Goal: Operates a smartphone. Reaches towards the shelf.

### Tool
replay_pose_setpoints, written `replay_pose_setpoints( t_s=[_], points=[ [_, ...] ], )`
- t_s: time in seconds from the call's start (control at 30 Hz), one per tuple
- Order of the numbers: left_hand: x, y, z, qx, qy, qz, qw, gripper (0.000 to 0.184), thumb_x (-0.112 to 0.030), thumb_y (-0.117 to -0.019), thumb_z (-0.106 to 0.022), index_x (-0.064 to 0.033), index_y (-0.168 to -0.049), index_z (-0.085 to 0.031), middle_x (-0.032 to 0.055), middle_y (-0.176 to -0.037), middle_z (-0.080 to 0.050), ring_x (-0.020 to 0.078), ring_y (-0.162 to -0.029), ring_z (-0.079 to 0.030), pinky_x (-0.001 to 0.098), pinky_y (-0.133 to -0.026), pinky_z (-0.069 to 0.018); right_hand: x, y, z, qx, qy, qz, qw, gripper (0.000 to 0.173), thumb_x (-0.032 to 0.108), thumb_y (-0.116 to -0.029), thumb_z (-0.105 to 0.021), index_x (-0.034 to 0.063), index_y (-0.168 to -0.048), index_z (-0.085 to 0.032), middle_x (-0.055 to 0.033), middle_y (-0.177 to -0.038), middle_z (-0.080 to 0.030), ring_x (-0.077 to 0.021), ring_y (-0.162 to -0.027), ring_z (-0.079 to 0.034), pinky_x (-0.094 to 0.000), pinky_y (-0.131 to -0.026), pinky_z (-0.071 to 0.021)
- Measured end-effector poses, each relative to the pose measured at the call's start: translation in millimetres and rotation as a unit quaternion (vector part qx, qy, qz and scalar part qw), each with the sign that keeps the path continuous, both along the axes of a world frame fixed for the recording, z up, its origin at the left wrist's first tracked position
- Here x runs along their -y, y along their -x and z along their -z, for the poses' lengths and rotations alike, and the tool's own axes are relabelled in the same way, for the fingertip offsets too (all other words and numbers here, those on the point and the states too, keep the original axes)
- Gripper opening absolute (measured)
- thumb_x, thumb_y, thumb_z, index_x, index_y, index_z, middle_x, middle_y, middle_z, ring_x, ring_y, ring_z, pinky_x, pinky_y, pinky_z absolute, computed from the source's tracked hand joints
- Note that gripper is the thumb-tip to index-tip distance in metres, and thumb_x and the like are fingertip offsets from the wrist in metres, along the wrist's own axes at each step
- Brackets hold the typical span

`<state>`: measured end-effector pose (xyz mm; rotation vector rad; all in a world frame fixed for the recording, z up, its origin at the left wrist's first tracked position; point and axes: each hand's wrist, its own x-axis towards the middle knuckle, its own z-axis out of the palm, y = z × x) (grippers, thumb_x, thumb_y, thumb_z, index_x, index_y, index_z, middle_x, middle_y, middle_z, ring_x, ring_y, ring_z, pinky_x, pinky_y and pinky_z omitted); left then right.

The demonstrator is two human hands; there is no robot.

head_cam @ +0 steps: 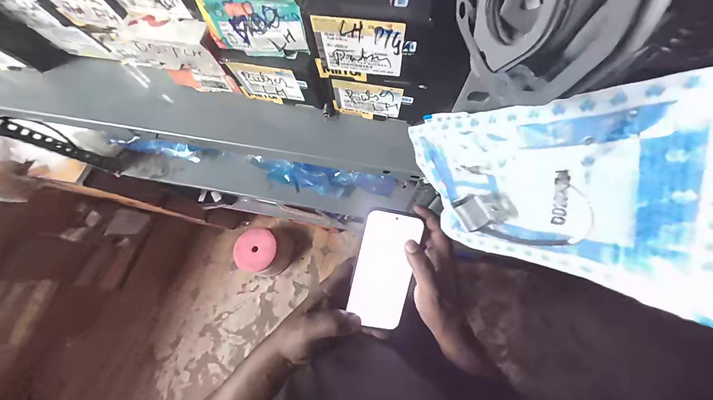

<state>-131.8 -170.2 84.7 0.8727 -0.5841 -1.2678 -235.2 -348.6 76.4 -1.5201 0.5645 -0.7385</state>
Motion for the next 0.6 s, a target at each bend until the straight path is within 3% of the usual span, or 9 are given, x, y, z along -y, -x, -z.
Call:
replay_pose_setpoints(
  t_s=[0.1, 0.2, 0.33, 0.43, 0.6],
  points=[
    [4, 10, 0, 0.015, -0.018, -0.031, 0.999, 0.059, -0.016, -0.0935, -0.067, -0.0256, -0.148, -0.047, -0.0088, -0.129, -0.067, 0.0025, -0.109, -0.067, 0.0253, -0.093, -0.0578, 8, -1, 12, -0.02, 0.009, -0.014, 1.0, 0.059, 0.037, -0.1003, -0.058, -0.0062, -0.14, -0.051, -0.0127, -0.13, -0.063, -0.0052, -0.119, -0.06, -0.0217, -0.101, -0.0507],
    [7, 14, 2, 0.006, -0.056, -0.08, 0.995, 0.058, -0.016, -0.0897, -0.07, -0.0217, -0.145, -0.051, -0.0064, -0.121, -0.071, 0.0038, -0.102, -0.069, 0.0264, -0.088, -0.0597, 12, -7, 18, -0.016, -0.003, -0.042, 0.999, 0.066, 0.035, -0.0947, -0.068, -0.0028, -0.145, -0.048, -0.0128, -0.135, -0.062, -0.0091, -0.124, -0.059, -0.0261, -0.105, -0.0509],
    [5, 15, 9, -0.014, -0.025, -0.074, 0.997, 0.067, -0.014, -0.0926, -0.065, -0.0212, -0.154, -0.039, -0.0017, -0.135, -0.064, 0.009, -0.116, -0.065, 0.0315, -0.099, -0.0553, 14, -3, 22, -0.017, 0.01, -0.091, 0.996, 0.079, 0.034, -0.0886, -0.073, 0.0027, -0.153, -0.04, -0.0114, -0.142, -0.058, -0.0118, -0.127, -0.058, -0.0316, -0.106, -0.0524],
    [3, 11, 3, -0.005, -0.024, -0.091, 0.996, 0.061, -0.012, -0.0921, -0.066, -0.0236, -0.148, -0.046, -0.0053, -0.13, -0.066, 0.0055, -0.112, -0.066, 0.0276, -0.095, -0.0566, 11, -8, 25, -0.051, 0.009, -0.105, 0.993, 0.086, 0.042, -0.0847, -0.074, 0.01, -0.156, -0.037, -0.0078, -0.141, -0.059, -0.0095, -0.124, -0.06, -0.0316, -0.103, -0.054],
    [-4, 8, -8, 0.039, -0.055, -0.109, 0.992, 0.07, -0.012, -0.0922, -0.068, -0.0192, -0.154, -0.036, -0.0077, -0.133, -0.064, 0.0039, -0.114, -0.065, 0.0267, -0.098, -0.0558, 3, -32, 8, 0.003, 0.051, -0.089, 0.995, 0.084, 0.035, -0.0891, -0.076, -0.0032, -0.152, -0.036, -0.018, -0.145, -0.055, -0.015, -0.128, -0.059, -0.0319, -0.106, -0.0531]
  ],
)
